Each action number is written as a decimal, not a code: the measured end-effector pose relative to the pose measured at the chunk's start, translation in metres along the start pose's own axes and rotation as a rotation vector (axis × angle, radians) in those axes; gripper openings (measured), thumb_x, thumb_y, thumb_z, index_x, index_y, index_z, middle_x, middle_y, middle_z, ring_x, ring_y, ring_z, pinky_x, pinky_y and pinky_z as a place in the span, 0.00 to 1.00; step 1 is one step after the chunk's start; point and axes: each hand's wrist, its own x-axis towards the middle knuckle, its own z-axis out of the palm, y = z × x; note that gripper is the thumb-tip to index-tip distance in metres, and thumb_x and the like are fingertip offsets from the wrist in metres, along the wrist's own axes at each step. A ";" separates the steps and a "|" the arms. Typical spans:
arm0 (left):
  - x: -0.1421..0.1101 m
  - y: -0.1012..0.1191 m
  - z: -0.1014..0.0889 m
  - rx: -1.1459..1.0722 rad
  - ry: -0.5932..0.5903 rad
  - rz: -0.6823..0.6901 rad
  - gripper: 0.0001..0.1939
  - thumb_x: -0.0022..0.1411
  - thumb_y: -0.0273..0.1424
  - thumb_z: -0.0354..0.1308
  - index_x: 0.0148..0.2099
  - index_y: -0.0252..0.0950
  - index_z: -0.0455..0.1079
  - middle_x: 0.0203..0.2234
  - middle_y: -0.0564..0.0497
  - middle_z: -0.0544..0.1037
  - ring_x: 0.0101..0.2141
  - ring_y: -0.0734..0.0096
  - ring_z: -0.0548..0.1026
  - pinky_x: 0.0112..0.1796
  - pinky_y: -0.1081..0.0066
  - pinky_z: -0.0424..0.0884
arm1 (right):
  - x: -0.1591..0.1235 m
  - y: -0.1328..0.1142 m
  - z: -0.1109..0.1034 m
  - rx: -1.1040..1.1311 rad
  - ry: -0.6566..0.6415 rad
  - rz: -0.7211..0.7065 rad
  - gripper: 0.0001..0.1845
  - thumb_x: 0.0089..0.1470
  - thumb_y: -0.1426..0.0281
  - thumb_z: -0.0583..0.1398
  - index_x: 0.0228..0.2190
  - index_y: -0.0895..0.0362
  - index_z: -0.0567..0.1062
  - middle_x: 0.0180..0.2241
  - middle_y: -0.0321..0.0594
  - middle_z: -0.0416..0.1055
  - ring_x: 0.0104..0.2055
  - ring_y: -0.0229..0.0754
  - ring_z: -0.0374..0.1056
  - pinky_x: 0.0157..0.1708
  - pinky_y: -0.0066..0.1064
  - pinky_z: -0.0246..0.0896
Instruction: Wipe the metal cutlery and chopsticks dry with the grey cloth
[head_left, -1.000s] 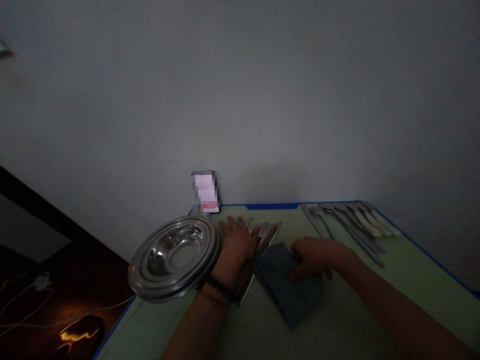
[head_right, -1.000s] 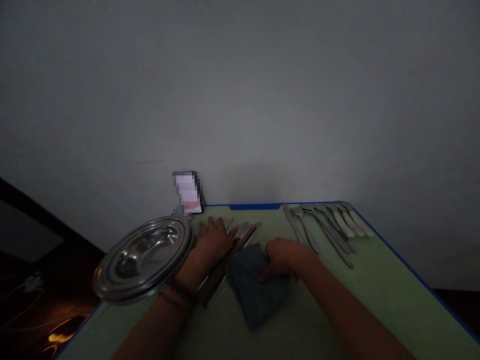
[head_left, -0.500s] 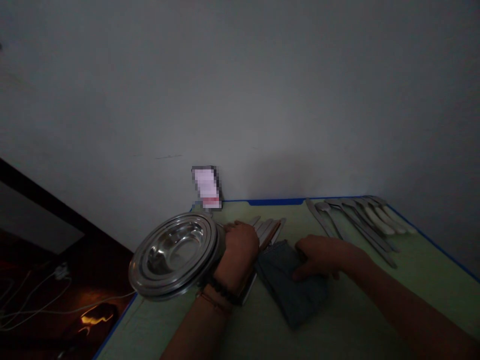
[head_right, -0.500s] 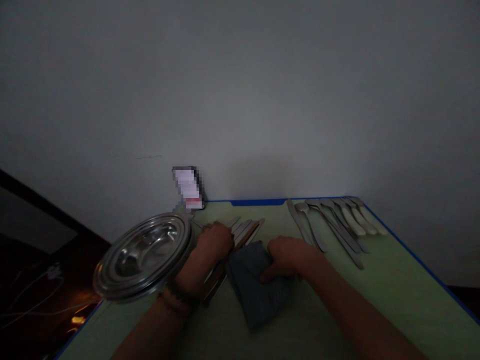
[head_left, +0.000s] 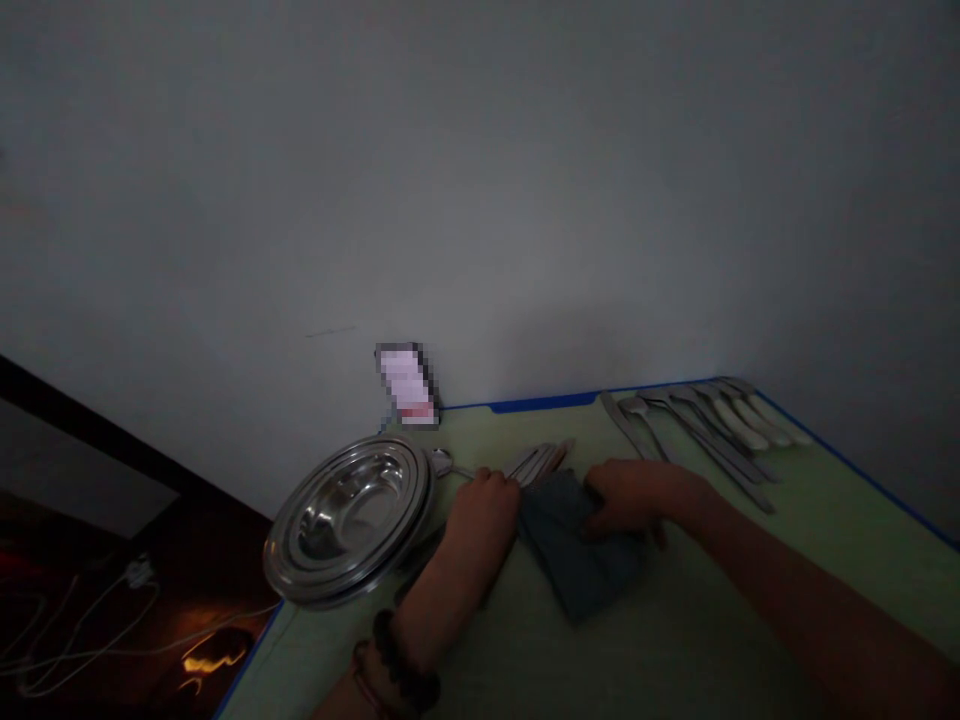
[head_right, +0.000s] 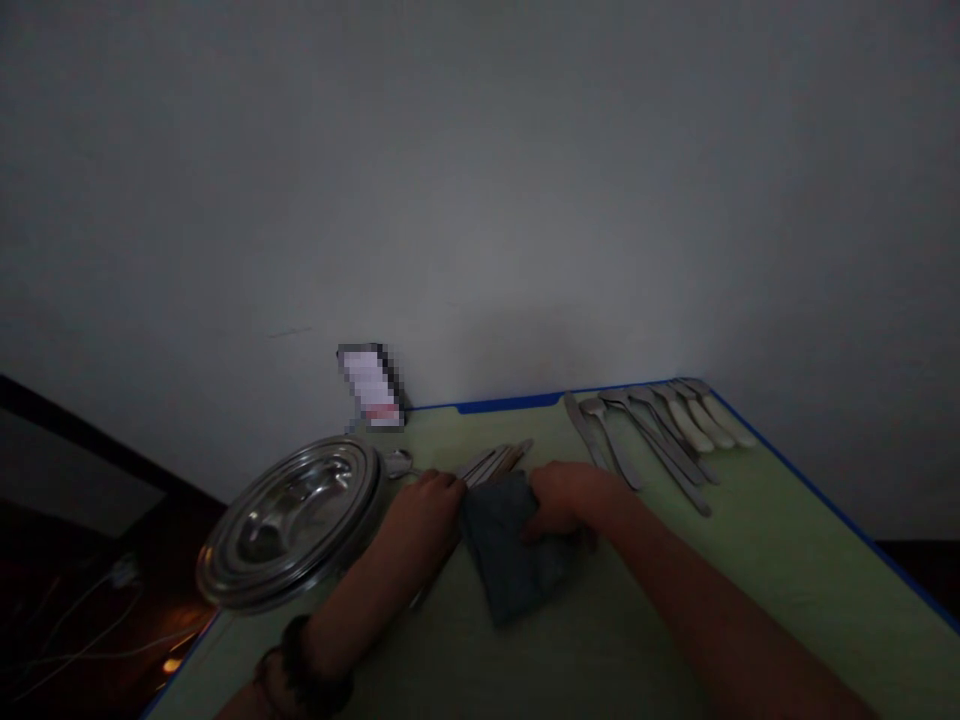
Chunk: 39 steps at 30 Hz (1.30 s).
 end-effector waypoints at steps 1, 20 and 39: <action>-0.003 0.000 0.002 -0.004 0.011 0.027 0.13 0.60 0.20 0.47 0.41 0.31 0.72 0.38 0.40 0.76 0.42 0.56 0.73 0.39 0.63 0.71 | -0.002 0.001 -0.001 -0.019 0.025 0.006 0.21 0.44 0.61 0.58 0.35 0.65 0.75 0.33 0.53 0.75 0.32 0.50 0.73 0.27 0.34 0.64; -0.046 -0.004 0.021 -0.082 0.037 -0.139 0.34 0.60 0.42 0.48 0.63 0.27 0.50 0.59 0.35 0.57 0.57 0.46 0.57 0.53 0.53 0.58 | 0.037 -0.026 0.033 -0.071 0.487 -0.061 0.26 0.54 0.66 0.52 0.54 0.62 0.61 0.52 0.57 0.58 0.50 0.55 0.61 0.45 0.41 0.59; 0.007 0.003 0.015 0.017 0.149 -0.367 0.21 0.66 0.41 0.40 0.55 0.36 0.61 0.42 0.38 0.72 0.43 0.51 0.72 0.36 0.60 0.70 | -0.002 -0.012 0.007 -0.062 0.440 -0.092 0.32 0.48 0.66 0.59 0.52 0.68 0.62 0.51 0.60 0.61 0.53 0.56 0.59 0.51 0.41 0.55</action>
